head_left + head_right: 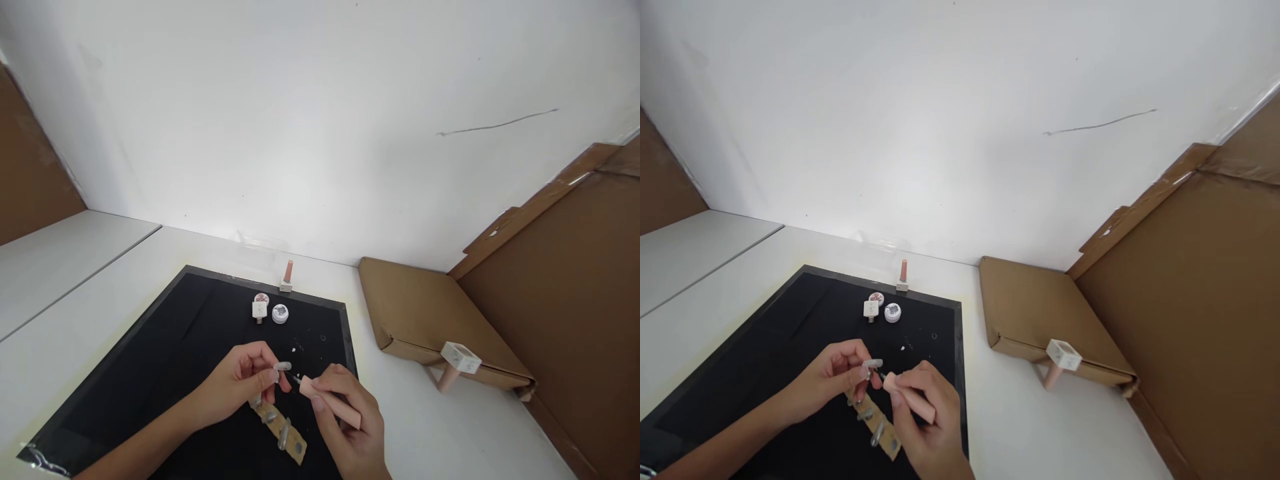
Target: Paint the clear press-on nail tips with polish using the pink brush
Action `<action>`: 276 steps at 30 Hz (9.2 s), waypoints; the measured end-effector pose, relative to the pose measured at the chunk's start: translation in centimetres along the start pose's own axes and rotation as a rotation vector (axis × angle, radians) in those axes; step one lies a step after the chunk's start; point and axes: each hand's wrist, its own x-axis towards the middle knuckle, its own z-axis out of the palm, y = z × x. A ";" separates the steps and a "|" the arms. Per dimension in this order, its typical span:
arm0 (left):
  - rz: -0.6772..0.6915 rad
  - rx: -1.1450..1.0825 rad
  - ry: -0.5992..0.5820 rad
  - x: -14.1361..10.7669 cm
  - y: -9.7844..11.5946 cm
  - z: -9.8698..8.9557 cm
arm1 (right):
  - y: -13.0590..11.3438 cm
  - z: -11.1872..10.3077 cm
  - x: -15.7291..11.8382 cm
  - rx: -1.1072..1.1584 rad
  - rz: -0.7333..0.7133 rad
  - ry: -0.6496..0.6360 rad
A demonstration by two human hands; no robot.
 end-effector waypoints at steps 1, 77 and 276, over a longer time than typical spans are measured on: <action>0.000 0.002 0.000 0.0 0.0 0.0 | -0.1 0.0 0.0 0.005 -0.004 -0.005; 0.008 0.022 0.016 0.1 -0.4 -0.1 | -0.2 0.1 0.3 0.007 0.015 -0.074; 0.152 0.196 0.137 0.4 -0.9 -0.4 | -0.6 0.1 0.1 -0.013 0.020 -0.159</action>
